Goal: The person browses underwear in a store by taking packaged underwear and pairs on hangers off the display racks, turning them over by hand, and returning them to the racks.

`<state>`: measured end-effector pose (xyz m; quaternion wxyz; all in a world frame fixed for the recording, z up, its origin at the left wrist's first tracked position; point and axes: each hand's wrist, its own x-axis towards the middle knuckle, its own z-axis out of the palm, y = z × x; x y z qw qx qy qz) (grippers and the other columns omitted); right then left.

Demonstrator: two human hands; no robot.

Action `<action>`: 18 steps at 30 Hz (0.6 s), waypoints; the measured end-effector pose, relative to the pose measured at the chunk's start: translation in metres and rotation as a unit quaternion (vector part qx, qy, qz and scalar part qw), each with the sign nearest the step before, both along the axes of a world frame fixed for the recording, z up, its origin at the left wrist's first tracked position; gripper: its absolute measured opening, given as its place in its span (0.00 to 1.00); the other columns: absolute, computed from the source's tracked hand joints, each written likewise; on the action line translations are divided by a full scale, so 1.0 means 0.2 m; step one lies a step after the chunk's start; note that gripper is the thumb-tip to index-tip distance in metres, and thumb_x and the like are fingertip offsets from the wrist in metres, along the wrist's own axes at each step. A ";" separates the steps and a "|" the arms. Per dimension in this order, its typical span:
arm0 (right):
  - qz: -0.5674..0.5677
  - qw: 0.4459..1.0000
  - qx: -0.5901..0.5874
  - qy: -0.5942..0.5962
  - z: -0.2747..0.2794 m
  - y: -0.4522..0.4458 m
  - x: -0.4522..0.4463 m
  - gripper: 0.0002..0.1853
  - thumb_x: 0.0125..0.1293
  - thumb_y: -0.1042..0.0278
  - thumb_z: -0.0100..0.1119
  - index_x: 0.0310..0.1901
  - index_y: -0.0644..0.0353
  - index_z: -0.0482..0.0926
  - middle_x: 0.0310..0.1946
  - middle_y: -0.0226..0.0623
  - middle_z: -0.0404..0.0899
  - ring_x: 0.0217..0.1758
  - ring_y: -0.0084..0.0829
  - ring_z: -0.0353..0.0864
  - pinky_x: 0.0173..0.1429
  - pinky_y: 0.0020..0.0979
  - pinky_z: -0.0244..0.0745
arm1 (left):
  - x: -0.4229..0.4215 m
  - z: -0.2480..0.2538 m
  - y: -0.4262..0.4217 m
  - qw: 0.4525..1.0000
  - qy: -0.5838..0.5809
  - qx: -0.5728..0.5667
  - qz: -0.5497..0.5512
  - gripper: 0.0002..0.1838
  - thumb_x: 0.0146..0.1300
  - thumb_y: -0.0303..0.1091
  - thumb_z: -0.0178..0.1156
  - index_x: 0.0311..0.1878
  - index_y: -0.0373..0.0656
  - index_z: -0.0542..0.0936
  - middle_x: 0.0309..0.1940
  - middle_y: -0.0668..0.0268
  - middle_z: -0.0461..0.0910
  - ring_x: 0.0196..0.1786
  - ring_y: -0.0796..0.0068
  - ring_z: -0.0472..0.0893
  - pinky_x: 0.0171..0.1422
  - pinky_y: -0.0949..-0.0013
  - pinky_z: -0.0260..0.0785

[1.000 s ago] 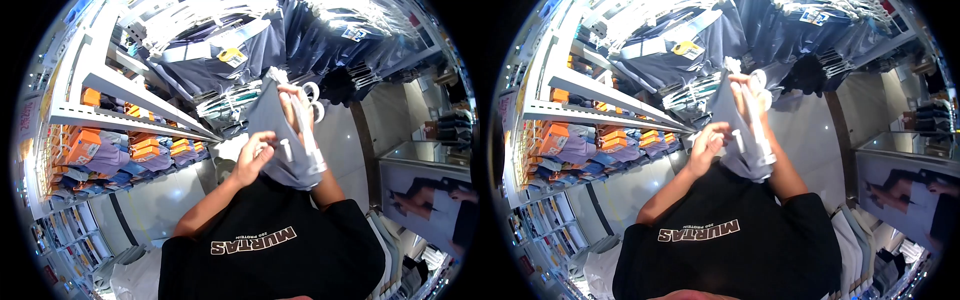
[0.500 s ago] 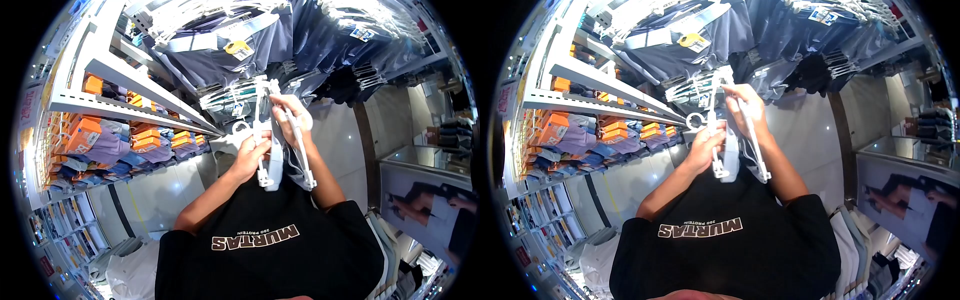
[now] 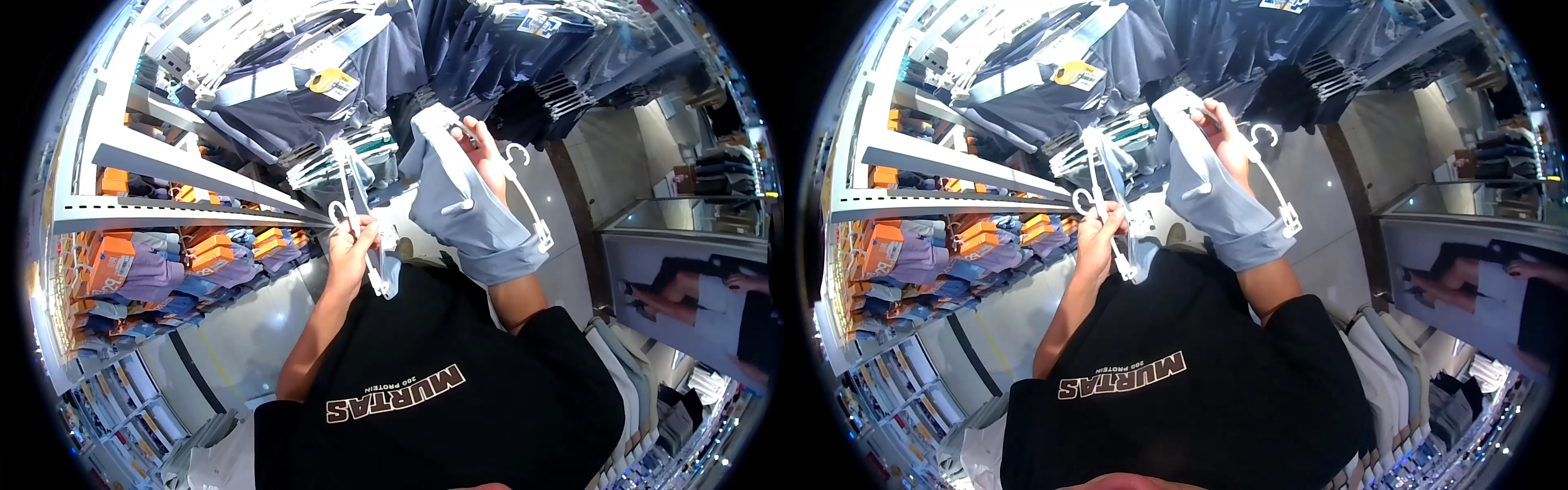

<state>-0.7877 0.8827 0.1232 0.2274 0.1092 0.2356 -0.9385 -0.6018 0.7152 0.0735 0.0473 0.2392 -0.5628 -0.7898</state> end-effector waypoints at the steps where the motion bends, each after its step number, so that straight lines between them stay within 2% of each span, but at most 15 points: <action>1: -0.012 0.999 0.033 0.005 -0.01 -0.01 0.00 0.12 0.76 0.59 0.53 0.52 0.57 0.78 0.38 0.34 0.80 0.43 0.27 0.81 0.50 0.31 0.78 | 0.00 0.02 0.00 1.000 0.003 0.022 -0.007 0.08 0.72 0.32 0.59 0.47 0.38 0.76 0.31 0.66 0.80 0.31 0.79 0.79 0.40 0.74 0.73; 3: -0.035 0.994 0.098 0.016 -0.01 -0.03 -0.01 0.11 0.76 0.62 0.54 0.51 0.58 0.79 0.36 0.33 0.80 0.42 0.26 0.80 0.49 0.30 0.78 | 0.00 0.05 0.01 0.997 -0.001 0.071 -0.023 0.09 0.73 0.33 0.58 0.48 0.38 0.75 0.32 0.65 0.79 0.31 0.76 0.80 0.38 0.73 0.74; 5: -0.047 0.926 0.324 0.190 0.03 -0.04 0.05 0.10 0.73 0.64 0.57 0.50 0.58 0.81 0.39 0.34 0.79 0.43 0.27 0.79 0.50 0.29 0.76 | -0.01 0.11 0.03 0.992 -0.013 0.123 -0.028 0.09 0.73 0.33 0.57 0.49 0.39 0.74 0.33 0.63 0.80 0.30 0.74 0.82 0.37 0.72 0.75; 6: -0.051 0.861 0.426 0.273 0.06 -0.05 0.07 0.09 0.72 0.66 0.59 0.49 0.58 0.82 0.41 0.34 0.79 0.44 0.27 0.78 0.50 0.28 0.75 | -0.02 0.14 0.04 0.988 -0.019 0.149 -0.028 0.09 0.74 0.34 0.57 0.50 0.39 0.74 0.34 0.62 0.80 0.30 0.73 0.83 0.36 0.72 0.75; 7: -0.183 0.712 0.516 0.440 0.08 -0.11 0.08 0.08 0.67 0.70 0.64 0.46 0.58 0.85 0.48 0.38 0.77 0.49 0.28 0.76 0.50 0.28 0.74 | -0.03 0.13 0.04 0.986 -0.013 0.161 -0.034 0.10 0.73 0.35 0.58 0.50 0.41 0.73 0.35 0.60 0.81 0.32 0.69 0.85 0.33 0.72 0.77; 8: -0.184 0.672 0.568 0.439 0.11 -0.13 0.13 0.08 0.62 0.72 0.66 0.43 0.55 0.86 0.54 0.43 0.75 0.54 0.35 0.75 0.55 0.35 0.73 | -0.05 0.15 0.04 0.983 -0.006 0.175 -0.060 0.08 0.74 0.33 0.57 0.49 0.40 0.73 0.38 0.59 0.81 0.32 0.71 0.85 0.32 0.75 0.76; 10: -0.202 0.516 0.617 0.559 0.11 -0.13 0.11 0.11 0.55 0.72 0.70 0.42 0.52 0.87 0.54 0.45 0.76 0.59 0.42 0.74 0.62 0.39 0.69 | -0.07 0.15 0.07 0.981 0.009 0.173 -0.088 0.08 0.72 0.33 0.59 0.47 0.40 0.73 0.40 0.58 0.81 0.32 0.70 0.86 0.31 0.76 0.77; 11: -0.183 0.490 0.607 0.598 0.07 -0.14 0.07 0.12 0.50 0.75 0.70 0.38 0.52 0.86 0.53 0.42 0.77 0.59 0.47 0.74 0.65 0.45 0.68 | -0.09 0.16 0.08 0.983 -0.003 0.157 -0.095 0.10 0.69 0.32 0.64 0.45 0.41 0.73 0.42 0.59 0.81 0.37 0.73 0.85 0.35 0.74 0.78; 12: -0.156 0.453 0.605 0.637 0.07 -0.15 0.05 0.11 0.47 0.76 0.69 0.35 0.54 0.84 0.48 0.38 0.79 0.59 0.47 0.75 0.66 0.48 0.68 | -0.10 0.15 0.10 0.986 0.015 0.144 -0.084 0.10 0.68 0.31 0.65 0.45 0.41 0.73 0.42 0.59 0.82 0.38 0.73 0.85 0.37 0.73 0.79; 15: -0.089 0.413 0.585 0.692 0.14 -0.15 0.03 0.09 0.47 0.76 0.68 0.33 0.57 0.81 0.41 0.37 0.81 0.59 0.46 0.76 0.67 0.48 0.69 | -0.13 0.18 0.13 0.987 0.029 0.138 -0.071 0.12 0.63 0.27 0.68 0.41 0.41 0.73 0.44 0.61 0.82 0.44 0.75 0.83 0.45 0.70 0.80; 18: -0.099 0.381 0.570 0.721 0.18 -0.16 0.01 0.08 0.49 0.76 0.66 0.33 0.57 0.81 0.40 0.37 0.81 0.57 0.47 0.77 0.67 0.47 0.70 | -0.13 0.14 0.13 0.987 0.045 0.124 -0.091 0.09 0.63 0.25 0.66 0.40 0.40 0.73 0.42 0.60 0.82 0.42 0.73 0.83 0.46 0.69 0.80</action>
